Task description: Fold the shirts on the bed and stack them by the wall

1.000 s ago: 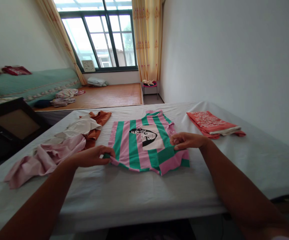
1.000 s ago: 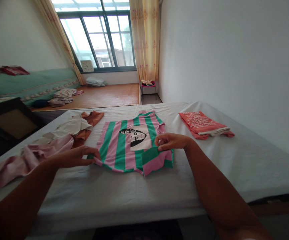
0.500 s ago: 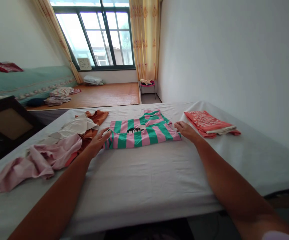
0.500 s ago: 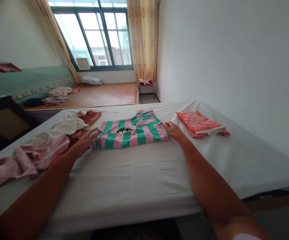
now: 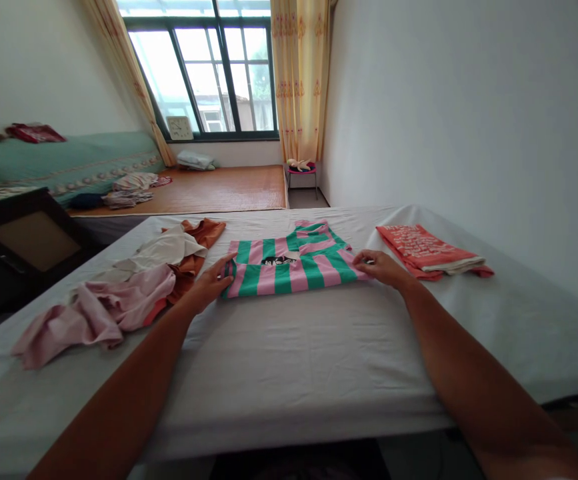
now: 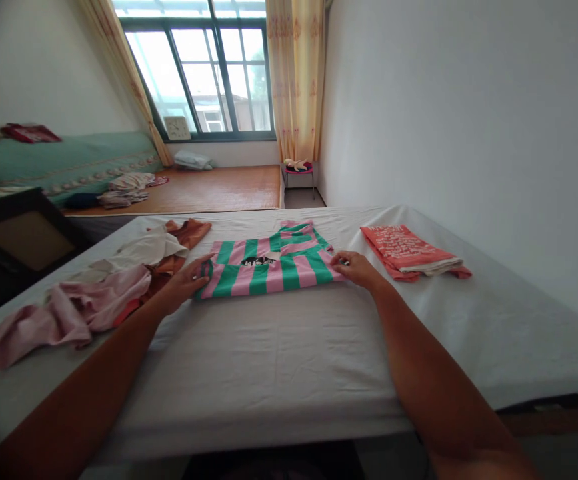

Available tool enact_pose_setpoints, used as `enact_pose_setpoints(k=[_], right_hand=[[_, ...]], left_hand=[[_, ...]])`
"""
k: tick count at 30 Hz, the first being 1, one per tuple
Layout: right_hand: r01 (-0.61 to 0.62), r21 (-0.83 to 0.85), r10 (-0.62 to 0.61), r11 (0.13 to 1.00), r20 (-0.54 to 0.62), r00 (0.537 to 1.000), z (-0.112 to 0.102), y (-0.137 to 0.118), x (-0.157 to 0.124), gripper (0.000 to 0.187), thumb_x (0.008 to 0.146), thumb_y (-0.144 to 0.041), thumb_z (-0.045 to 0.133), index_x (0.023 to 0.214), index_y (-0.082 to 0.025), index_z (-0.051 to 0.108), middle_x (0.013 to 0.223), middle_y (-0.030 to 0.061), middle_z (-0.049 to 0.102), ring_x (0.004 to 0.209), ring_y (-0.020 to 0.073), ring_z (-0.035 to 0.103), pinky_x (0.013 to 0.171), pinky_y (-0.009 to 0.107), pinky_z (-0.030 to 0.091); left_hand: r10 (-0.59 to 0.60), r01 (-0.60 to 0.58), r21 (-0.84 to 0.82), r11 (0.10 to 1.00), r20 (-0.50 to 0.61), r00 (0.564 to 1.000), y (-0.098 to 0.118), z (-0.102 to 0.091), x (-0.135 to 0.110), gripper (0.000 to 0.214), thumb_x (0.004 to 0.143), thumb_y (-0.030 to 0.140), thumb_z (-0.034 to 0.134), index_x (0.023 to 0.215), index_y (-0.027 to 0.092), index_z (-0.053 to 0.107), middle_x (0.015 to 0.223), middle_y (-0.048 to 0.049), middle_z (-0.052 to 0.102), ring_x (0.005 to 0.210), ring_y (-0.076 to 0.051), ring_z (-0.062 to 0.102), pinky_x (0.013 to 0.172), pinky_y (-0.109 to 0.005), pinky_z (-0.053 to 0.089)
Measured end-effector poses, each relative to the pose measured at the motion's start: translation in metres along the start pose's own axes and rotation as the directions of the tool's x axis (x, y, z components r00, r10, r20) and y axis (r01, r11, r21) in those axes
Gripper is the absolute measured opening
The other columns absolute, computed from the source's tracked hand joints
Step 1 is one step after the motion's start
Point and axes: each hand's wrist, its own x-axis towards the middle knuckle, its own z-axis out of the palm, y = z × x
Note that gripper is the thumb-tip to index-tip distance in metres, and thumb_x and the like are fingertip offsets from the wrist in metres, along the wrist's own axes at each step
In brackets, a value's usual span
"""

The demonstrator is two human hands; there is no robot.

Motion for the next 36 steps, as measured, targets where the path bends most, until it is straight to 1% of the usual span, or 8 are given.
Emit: enact_pose_setpoints(k=[4, 8, 13, 15, 17, 20, 25, 36], right_hand=[[-0.013, -0.091, 0.025, 0.996, 0.137, 0.99, -0.004, 0.008, -0.001, 0.024, 0.072, -0.035, 0.06, 0.083, -0.017, 0.071, 0.083, 0.0048, 0.068, 0.082, 0.0201, 0.06, 0.077, 0.029, 0.046], [-0.049, -0.204, 0.094, 0.978, 0.221, 0.971, -0.009, 0.01, -0.004, 0.021, 0.074, -0.03, 0.058, 0.084, -0.017, 0.071, 0.077, 0.0037, 0.067, 0.071, 0.0177, 0.059, 0.066, 0.027, 0.045], [0.008, -0.431, -0.048, 0.902, -0.083, 0.995, 0.006, -0.016, -0.003, 0.026, 0.082, -0.033, 0.058, 0.102, -0.021, 0.07, 0.108, 0.0104, 0.067, 0.101, 0.0259, 0.058, 0.087, 0.035, 0.045], [0.143, -0.446, -0.212, 0.884, -0.109, 0.971, 0.027, -0.034, -0.001, 0.035, 0.091, -0.037, 0.047, 0.117, -0.022, 0.065, 0.124, 0.0107, 0.062, 0.117, 0.0273, 0.051, 0.1, 0.04, 0.04], [0.325, -0.4, -0.333, 0.857, 0.051, 0.941, 0.054, -0.051, 0.0, 0.042, 0.097, -0.038, 0.035, 0.128, -0.025, 0.059, 0.133, 0.007, 0.057, 0.127, 0.0243, 0.046, 0.109, 0.041, 0.032], [0.431, -0.354, -0.355, 0.83, 0.261, 0.898, 0.087, -0.067, -0.002, 0.051, 0.097, -0.05, 0.032, 0.142, -0.03, 0.045, 0.149, 0.0013, 0.042, 0.139, 0.0231, 0.033, 0.116, 0.042, 0.021], [0.353, -0.386, -0.237, 0.852, 0.317, 0.918, 0.086, -0.055, -0.003, 0.059, 0.097, -0.057, 0.023, 0.148, -0.03, 0.035, 0.155, 0.0005, 0.03, 0.144, 0.0224, 0.021, 0.118, 0.043, 0.013], [0.013, -0.558, 0.032, 0.83, 0.071, 0.997, 0.052, -0.004, 0.005, 0.056, 0.096, -0.052, 0.03, 0.145, -0.027, 0.04, 0.154, 0.0054, 0.032, 0.141, 0.0267, 0.029, 0.112, 0.05, 0.024]], left_hand=[[-0.102, 0.101, 0.062, 0.993, 0.015, 0.995, -0.009, -0.008, 0.002, 0.068, 0.069, 0.042, 0.064, 0.133, 0.019, 0.055, 0.107, -0.0069, 0.062, 0.082, -0.017, 0.06, 0.071, -0.027, 0.049], [-0.081, 0.079, 0.38, 0.922, -0.01, 0.997, -0.011, -0.017, 0.001, 0.06, 0.07, 0.034, 0.059, 0.128, 0.019, 0.059, 0.096, -0.0054, 0.062, 0.065, -0.016, 0.059, 0.066, -0.03, 0.05], [0.247, -0.098, 0.687, 0.72, -0.122, 0.961, 0.012, 0.005, -0.004, 0.04, 0.082, 0.024, 0.049, 0.119, 0.024, 0.065, 0.121, -0.0092, 0.059, 0.107, -0.025, 0.057, 0.091, -0.038, 0.048], [0.346, -0.251, 0.681, 0.688, -0.004, 0.938, 0.021, 0.03, -0.006, 0.04, 0.088, 0.02, 0.042, 0.12, 0.025, 0.064, 0.123, -0.0074, 0.06, 0.117, -0.024, 0.052, 0.101, -0.039, 0.043], [0.394, -0.428, 0.607, 0.67, 0.198, 0.898, 0.026, 0.056, -0.007, 0.041, 0.093, 0.023, 0.037, 0.127, 0.024, 0.06, 0.13, -0.0067, 0.059, 0.125, -0.022, 0.047, 0.108, -0.039, 0.037], [0.333, -0.514, 0.558, 0.651, 0.398, 0.855, 0.025, 0.084, -0.009, 0.049, 0.097, 0.04, 0.035, 0.141, 0.024, 0.045, 0.148, -0.0068, 0.043, 0.139, -0.024, 0.033, 0.115, -0.042, 0.026], [0.183, -0.465, 0.611, 0.641, 0.466, 0.865, 0.017, 0.078, -0.014, 0.055, 0.098, 0.053, 0.025, 0.149, 0.034, 0.029, 0.157, -0.0017, 0.024, 0.145, -0.024, 0.018, 0.116, -0.047, 0.015], [-0.016, -0.173, 0.745, 0.644, 0.239, 0.971, 0.01, 0.052, -0.015, 0.058, 0.095, 0.057, 0.029, 0.148, 0.033, 0.032, 0.157, -0.0048, 0.025, 0.145, -0.03, 0.017, 0.113, -0.057, 0.013]])
